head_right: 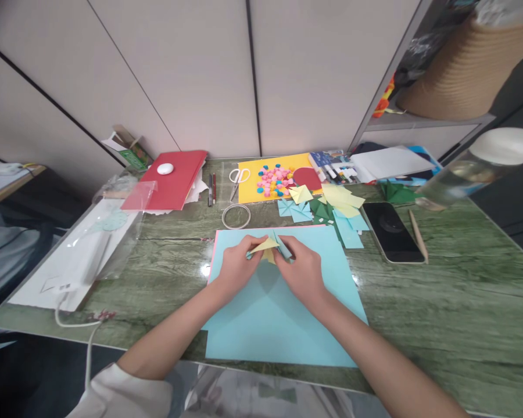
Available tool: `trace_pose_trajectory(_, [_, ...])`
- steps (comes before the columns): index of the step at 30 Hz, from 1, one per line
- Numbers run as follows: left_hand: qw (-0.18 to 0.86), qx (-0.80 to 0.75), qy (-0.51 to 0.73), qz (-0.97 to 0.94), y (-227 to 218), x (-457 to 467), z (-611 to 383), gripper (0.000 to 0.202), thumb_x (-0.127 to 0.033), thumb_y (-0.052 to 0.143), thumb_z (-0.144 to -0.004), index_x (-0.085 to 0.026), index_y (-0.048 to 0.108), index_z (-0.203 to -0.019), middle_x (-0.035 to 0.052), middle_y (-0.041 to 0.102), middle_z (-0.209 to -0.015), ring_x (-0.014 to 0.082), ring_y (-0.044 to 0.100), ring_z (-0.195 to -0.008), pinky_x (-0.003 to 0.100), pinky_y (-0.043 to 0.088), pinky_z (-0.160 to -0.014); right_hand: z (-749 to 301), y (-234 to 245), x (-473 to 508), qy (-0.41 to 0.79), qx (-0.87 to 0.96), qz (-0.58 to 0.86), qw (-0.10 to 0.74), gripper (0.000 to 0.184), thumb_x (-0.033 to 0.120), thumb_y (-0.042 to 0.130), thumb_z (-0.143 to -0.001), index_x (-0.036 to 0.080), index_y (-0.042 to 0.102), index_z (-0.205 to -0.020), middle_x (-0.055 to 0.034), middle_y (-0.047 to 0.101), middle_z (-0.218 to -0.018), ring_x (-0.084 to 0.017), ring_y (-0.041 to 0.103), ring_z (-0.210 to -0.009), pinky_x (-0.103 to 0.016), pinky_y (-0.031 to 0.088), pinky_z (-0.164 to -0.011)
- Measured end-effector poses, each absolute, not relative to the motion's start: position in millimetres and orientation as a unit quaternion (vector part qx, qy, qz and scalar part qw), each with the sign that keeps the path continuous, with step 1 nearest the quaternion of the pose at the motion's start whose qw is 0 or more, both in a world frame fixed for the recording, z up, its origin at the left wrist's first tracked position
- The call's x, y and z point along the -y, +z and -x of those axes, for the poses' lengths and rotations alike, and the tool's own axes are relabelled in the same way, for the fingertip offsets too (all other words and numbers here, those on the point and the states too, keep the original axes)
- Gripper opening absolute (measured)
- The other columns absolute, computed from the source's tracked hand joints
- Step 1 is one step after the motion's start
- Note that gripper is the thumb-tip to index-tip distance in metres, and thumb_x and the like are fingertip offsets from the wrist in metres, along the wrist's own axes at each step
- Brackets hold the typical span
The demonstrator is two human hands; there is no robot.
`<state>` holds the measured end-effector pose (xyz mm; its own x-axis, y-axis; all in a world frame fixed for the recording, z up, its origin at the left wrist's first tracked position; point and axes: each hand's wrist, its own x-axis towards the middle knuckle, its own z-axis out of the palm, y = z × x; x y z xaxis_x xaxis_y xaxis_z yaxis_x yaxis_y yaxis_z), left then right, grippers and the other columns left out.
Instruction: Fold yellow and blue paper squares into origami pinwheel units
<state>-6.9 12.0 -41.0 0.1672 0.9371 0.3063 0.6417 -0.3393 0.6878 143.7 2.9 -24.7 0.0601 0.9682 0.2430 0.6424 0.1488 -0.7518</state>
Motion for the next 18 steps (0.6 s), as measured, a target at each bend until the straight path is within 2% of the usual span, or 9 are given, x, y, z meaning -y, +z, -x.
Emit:
trace_pose_trajectory(4, [0.154,-0.472,0.403,-0.769,-39.3,-6.5,13.9,0.028,-0.012,0.048,-0.079,-0.022,0.06,-0.102,0.0043,0.068,-0.106,0.0158,0.065,-0.093,0.027,0.052,-0.079,-141.2,-22.7,10.5,0.184,0.631,0.607,0.447,0.022,0.028,0.054,-0.075,0.025,0.064,-0.095,-0.0004,0.069,-0.088,-0.017,0.063,-0.075,-0.024,0.046,-0.056])
trace_pose_trajectory(7, [0.186,-0.448,0.416,-0.769,-32.4,-1.3,14.6,0.02,-0.018,0.054,-0.078,-0.021,0.063,-0.096,0.0071,0.067,-0.108,0.0194,0.062,-0.1,0.03,0.05,-0.086,-140.0,-23.9,16.4,0.147,0.632,0.606,0.46,0.022,0.027,0.053,-0.075,0.026,0.065,-0.093,-0.0018,0.07,-0.087,-0.02,0.066,-0.077,-0.027,0.049,-0.057])
trace_pose_trajectory(12, [0.312,-0.544,0.447,-0.638,-23.6,-1.0,0.6,0.015,-0.021,0.054,-0.079,-0.023,0.062,-0.091,0.0025,0.07,-0.093,0.0157,0.066,-0.085,0.026,0.051,-0.074,-140.3,-30.0,6.4,0.106,0.636,0.611,0.459,0.021,0.033,0.056,-0.077,0.025,0.064,-0.094,-0.0034,0.07,-0.089,-0.021,0.065,-0.082,-0.035,0.051,-0.077])
trace_pose_trajectory(15, [0.374,-0.566,0.453,-0.578,-25.8,-8.9,-7.3,0.008,-0.023,0.056,-0.077,-0.019,0.061,-0.082,0.0007,0.069,-0.082,0.014,0.064,-0.077,0.023,0.049,-0.067,-142.2,-34.7,-4.9,0.093,0.672,0.607,0.414,0.019,0.031,0.055,-0.078,0.024,0.064,-0.094,-0.0027,0.07,-0.088,-0.021,0.064,-0.084,-0.041,0.043,-0.092])
trace_pose_trajectory(18, [0.398,-0.563,0.458,-0.562,-32.3,-17.8,-8.7,0.01,-0.018,0.056,-0.074,-0.018,0.061,-0.083,0.0012,0.069,-0.085,0.0142,0.063,-0.082,0.023,0.048,-0.071,-143.8,-39.3,-12.4,0.132,0.699,0.592,0.38,0.017,0.028,0.054,-0.078,0.024,0.063,-0.092,-0.0016,0.069,-0.093,-0.02,0.063,-0.089,-0.043,0.038,-0.098])
